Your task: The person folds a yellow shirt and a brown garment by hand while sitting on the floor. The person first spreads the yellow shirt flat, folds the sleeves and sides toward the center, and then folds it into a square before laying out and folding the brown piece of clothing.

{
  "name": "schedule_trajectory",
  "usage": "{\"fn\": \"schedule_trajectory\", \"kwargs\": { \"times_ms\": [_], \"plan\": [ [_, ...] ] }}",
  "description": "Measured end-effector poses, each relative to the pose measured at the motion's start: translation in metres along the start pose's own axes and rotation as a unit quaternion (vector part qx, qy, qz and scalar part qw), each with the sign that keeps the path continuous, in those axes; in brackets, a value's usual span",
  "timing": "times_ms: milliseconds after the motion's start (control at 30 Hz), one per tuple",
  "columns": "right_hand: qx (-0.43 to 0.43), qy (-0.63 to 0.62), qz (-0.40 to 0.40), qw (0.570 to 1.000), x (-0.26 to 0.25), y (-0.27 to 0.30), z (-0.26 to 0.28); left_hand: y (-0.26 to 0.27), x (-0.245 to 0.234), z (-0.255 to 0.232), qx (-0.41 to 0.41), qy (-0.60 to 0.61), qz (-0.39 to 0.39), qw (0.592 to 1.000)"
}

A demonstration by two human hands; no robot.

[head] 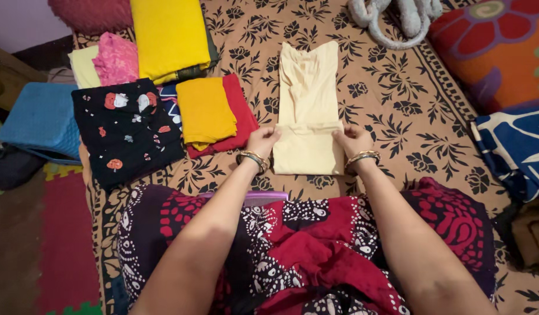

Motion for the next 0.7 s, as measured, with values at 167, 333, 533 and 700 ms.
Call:
{"fn": "schedule_trajectory", "kwargs": {
  "times_ms": [167, 333, 533, 700],
  "plan": [
    [0.004, -0.163, 0.058, 0.985, 0.013, -0.024, -0.023, -0.013, 0.007, 0.012, -0.036, 0.158, -0.007, 0.987],
    [0.028, -0.167, 0.072, 0.983, 0.017, -0.047, -0.063, -0.016, 0.006, 0.021, -0.022, 0.153, -0.035, 0.987],
    [0.011, -0.186, 0.072, 0.980, 0.017, -0.040, -0.051, -0.017, 0.011, 0.010, -0.019, 0.163, -0.027, 0.986],
    [-0.065, 0.124, -0.149, 0.979, -0.016, 0.004, 0.011, 0.016, 0.001, -0.095, 0.076, -0.228, -0.076, 0.968]
  ]
}}
Point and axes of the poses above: each hand's wrist, its own y-axis away from the middle knuckle, its own x-axis out of the palm, z = x × y, the point moved 7 cm from there along -y, towards the middle knuckle, and after that the axes turned 7 degrees about x, right-handed, at the moved point
